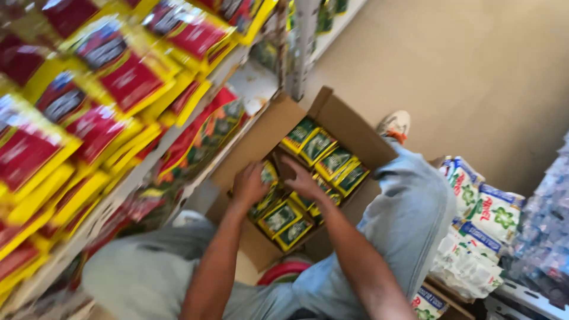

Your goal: Stocking retail shelves with condiment sachets and tomato sauce bottles from a cardboard box.

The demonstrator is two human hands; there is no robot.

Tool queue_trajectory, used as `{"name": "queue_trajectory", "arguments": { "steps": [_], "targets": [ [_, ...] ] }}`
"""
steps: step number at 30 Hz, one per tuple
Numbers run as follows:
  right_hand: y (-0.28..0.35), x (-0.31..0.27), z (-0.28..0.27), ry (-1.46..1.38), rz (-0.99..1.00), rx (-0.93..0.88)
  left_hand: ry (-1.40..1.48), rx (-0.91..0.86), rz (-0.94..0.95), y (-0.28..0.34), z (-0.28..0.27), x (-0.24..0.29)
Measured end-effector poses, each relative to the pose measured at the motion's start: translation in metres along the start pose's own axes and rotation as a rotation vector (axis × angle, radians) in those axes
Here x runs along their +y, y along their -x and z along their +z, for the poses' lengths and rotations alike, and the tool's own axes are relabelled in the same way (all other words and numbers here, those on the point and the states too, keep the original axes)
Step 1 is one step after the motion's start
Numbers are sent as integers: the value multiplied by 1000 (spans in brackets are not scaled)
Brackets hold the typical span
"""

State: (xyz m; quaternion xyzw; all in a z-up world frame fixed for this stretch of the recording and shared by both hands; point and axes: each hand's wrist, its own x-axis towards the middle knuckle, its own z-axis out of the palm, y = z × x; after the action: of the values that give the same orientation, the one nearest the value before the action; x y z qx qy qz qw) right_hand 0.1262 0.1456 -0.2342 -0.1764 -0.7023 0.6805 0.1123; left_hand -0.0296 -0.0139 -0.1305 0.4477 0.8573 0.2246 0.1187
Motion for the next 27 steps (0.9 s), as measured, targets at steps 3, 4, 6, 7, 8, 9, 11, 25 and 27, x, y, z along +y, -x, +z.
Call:
{"name": "queue_trajectory", "arguments": {
  "steps": [3, 4, 6, 7, 8, 9, 11, 25, 27],
  "targets": [
    [-9, -112, 0, 116, -185, -124, 21, -92, 105, -13, -55, 37],
    [-9, -144, -3, 338, -274, -108, 31, -108, 164, -16, -70, 51],
    [0, -179, -5, 305, -313, -105, 53, -85, 216, -12, -114, 80],
    [3, -197, -7, 267, -345, -89, 73, -74, 278, -12, -136, 95],
    [9, -212, -11, 269, -343, -95, 77, -71, 273, -4, -148, 104],
    [14, -227, -14, 308, -326, -32, 129, -42, 303, 3, -159, 113],
    [22, -271, -21, 358, -319, 30, 184, 1, 340, 11, -171, 123],
    [71, -415, -22, 363, -513, 281, 691, 379, 263, 30, -132, 153],
    [73, -394, -34, 304, -449, 295, 755, 363, 275, 31, -136, 142]
  ]
}}
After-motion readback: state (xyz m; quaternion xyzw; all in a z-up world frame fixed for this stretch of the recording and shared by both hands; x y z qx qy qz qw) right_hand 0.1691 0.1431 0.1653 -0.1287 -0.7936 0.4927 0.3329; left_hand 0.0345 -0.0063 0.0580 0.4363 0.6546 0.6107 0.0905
